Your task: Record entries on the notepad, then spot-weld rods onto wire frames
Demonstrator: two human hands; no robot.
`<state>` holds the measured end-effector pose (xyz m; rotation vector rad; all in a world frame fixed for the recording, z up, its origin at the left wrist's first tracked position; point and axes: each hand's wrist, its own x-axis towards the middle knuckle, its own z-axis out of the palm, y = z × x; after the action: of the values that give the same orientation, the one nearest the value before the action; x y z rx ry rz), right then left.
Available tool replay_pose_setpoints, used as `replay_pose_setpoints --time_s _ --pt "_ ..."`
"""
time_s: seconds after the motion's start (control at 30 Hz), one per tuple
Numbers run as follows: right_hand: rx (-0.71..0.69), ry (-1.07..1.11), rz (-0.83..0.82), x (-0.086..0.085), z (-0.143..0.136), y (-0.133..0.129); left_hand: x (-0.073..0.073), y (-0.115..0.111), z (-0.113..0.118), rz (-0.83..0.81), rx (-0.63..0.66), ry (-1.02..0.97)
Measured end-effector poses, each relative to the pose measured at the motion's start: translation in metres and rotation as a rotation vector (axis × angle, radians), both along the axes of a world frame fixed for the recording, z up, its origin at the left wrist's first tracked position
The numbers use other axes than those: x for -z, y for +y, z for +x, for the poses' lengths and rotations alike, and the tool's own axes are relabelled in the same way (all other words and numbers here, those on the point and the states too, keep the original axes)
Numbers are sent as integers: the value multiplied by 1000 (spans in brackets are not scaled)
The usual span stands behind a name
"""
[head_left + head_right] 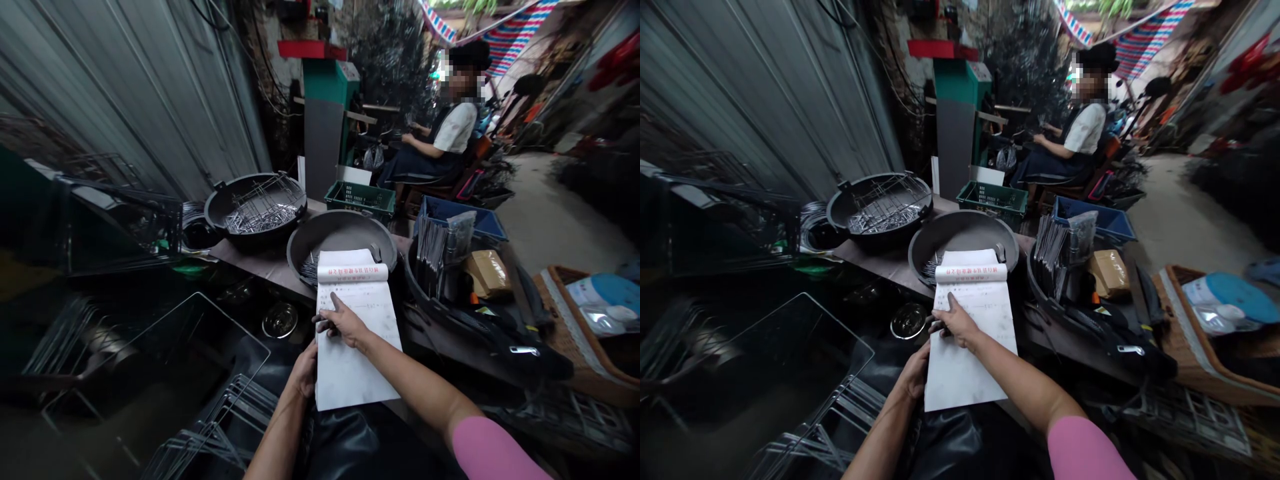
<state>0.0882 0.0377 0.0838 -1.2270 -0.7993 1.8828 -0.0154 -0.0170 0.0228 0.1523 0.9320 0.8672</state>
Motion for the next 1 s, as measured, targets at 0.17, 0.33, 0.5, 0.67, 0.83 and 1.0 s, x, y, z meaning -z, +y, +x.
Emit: replay_pose_setpoints --time_s 0.17,0.33,0.5,0.67,0.83,1.0 --pt "10 24 6 0 3 0 3 0 -1 -6 1 4" --pt "18 12 10 0 7 -2 2 0 0 -8 5 9" --pt "34 17 17 5 9 -3 0 -1 -1 -15 11 31" --pt "43 17 20 7 13 -4 0 -1 0 -19 37 18" --pt "53 9 32 6 17 -5 -2 -1 0 -16 25 38" --pt "75 10 26 3 19 -6 -3 -1 -1 -4 2 65"
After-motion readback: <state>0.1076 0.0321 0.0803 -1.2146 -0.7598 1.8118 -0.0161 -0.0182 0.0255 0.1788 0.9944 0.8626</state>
